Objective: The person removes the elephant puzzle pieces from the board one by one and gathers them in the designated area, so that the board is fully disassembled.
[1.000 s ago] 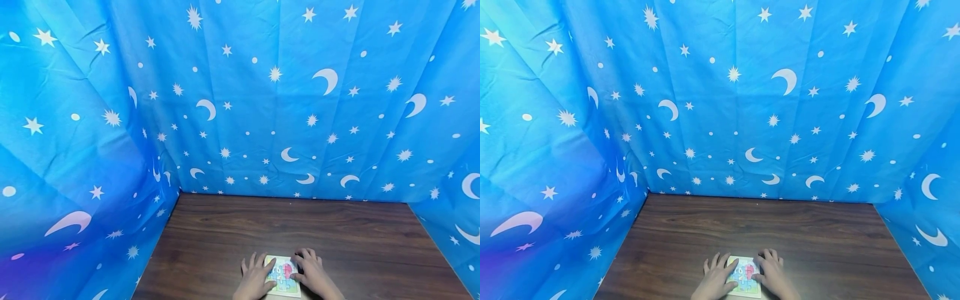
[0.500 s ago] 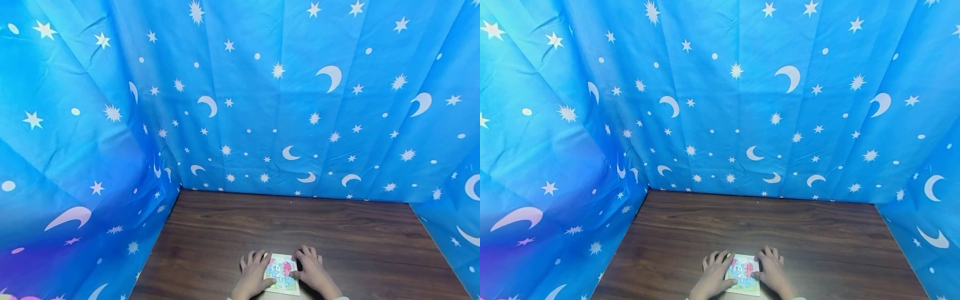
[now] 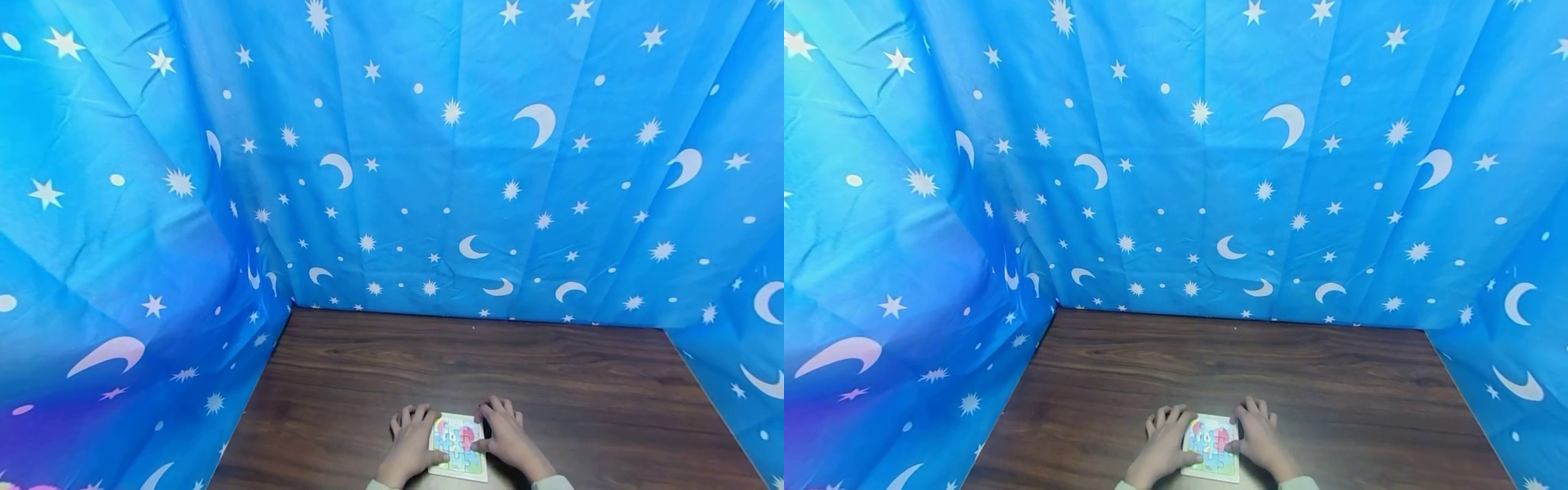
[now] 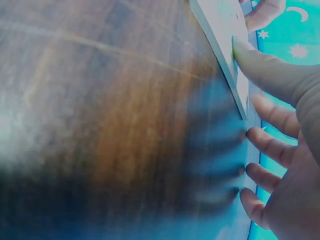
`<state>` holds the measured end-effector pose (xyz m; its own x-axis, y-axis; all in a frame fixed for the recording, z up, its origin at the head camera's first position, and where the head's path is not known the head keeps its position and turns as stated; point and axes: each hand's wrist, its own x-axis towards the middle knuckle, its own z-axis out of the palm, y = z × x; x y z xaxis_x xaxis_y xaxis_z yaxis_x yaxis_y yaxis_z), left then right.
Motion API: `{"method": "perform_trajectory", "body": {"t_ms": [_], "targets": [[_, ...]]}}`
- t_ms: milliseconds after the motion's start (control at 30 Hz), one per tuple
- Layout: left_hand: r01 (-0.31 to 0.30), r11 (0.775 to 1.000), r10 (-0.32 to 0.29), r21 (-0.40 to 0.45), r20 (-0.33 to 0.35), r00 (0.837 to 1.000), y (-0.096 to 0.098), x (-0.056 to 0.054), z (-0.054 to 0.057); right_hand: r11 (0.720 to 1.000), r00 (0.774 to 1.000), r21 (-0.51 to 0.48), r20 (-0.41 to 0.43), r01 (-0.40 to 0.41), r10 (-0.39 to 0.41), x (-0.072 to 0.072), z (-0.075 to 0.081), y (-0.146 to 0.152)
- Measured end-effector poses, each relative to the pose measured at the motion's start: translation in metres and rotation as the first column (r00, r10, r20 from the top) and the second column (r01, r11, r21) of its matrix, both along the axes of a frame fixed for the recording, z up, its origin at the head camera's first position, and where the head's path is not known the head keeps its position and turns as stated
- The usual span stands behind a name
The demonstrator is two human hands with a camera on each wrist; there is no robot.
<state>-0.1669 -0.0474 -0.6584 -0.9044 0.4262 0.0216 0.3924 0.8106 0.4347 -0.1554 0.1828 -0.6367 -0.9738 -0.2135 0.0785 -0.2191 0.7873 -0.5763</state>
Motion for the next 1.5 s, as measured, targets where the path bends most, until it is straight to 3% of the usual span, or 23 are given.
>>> {"method": "perform_trajectory", "body": {"t_ms": [300, 600, 800, 933, 1100, 1333, 1500], "targets": [[0.004, 1.000, -0.004, 0.012, -0.017, 1.000, 0.002, 0.000, 0.000, 1.000, 0.999, 0.028, -0.052, -0.008, 0.010, 0.004, 0.000, 0.002], [0.035, 0.999, -0.035, 0.012, -0.008, 0.999, 0.001, 0.005, 0.002, 0.999, 0.999, 0.046, 0.018, -0.029, 0.028, 0.000, 0.008, 0.001], [0.050, 0.999, -0.050, -0.017, -0.025, 0.998, 0.001, 0.004, -0.001, 0.997, 0.997, 0.042, -0.026, -0.066, 0.067, 0.003, 0.003, 0.002], [0.076, 0.996, -0.076, -0.037, -0.001, 0.997, 0.000, 0.000, 0.004, 0.996, 0.995, 0.054, -0.062, -0.076, 0.079, 0.002, 0.000, 0.001], [0.101, 0.994, -0.100, -0.032, 0.018, 0.995, 0.000, -0.001, 0.009, 0.993, 0.993, 0.040, -0.038, -0.114, 0.115, -0.003, 0.006, -0.001], [0.089, 0.996, -0.088, -0.026, 0.047, 0.995, 0.003, 0.000, 0.012, 0.991, 0.991, 0.017, 0.018, -0.136, 0.136, -0.006, 0.008, -0.001], [0.087, 0.996, -0.086, -0.023, 0.047, 0.995, 0.003, -0.003, 0.012, 0.994, 0.994, 0.020, -0.005, -0.109, 0.109, -0.005, 0.007, -0.002]]}}
